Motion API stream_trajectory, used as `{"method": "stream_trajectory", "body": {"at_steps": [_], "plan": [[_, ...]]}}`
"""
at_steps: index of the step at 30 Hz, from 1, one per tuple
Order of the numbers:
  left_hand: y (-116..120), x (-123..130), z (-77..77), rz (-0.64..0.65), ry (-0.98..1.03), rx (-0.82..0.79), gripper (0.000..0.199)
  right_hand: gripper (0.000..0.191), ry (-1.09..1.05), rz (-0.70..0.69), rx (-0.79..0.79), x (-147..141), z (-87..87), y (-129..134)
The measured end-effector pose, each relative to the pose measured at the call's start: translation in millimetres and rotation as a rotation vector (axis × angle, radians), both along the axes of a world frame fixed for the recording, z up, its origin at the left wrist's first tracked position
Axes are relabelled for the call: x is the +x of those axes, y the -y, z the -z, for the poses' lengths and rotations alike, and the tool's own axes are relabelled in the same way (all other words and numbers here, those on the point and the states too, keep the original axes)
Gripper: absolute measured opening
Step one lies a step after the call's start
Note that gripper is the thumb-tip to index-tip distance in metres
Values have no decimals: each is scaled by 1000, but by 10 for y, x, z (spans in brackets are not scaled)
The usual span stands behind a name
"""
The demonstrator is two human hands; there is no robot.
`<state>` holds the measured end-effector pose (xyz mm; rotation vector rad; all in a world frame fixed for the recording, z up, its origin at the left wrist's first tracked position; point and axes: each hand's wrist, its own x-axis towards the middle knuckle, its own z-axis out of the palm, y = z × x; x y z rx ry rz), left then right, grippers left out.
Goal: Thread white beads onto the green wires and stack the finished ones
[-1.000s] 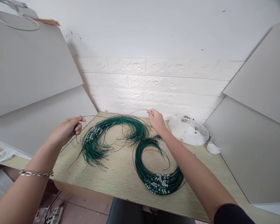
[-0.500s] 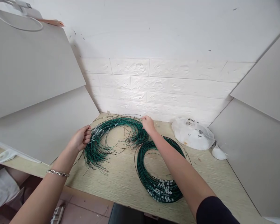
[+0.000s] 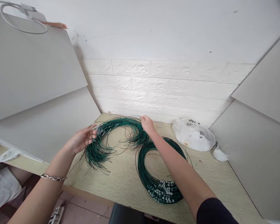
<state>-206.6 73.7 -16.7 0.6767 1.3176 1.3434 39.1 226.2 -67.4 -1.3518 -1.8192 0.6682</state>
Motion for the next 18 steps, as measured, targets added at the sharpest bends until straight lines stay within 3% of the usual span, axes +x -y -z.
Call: {"method": "stream_trajectory", "body": {"at_steps": [4, 8, 11, 14, 18], "plan": [[55, 50, 19, -134, -563, -67, 70, 31, 52, 12, 34, -77, -28, -12], [48, -1, -29, -111, -1112, -104, 50, 37, 93, 75, 64, -98, -126, -47], [35, -37, -52, -58, -1337, -176, 37, 38, 159, 79, 48, -98, -147, -36], [78, -7, -20, -48, -1505, -190, 45, 29, 265, 33, 5, -79, -115, 31], [333, 230, 0, -195, -1662, -14, 62, 29, 363, 37, 32, 30, -239, 283]]}}
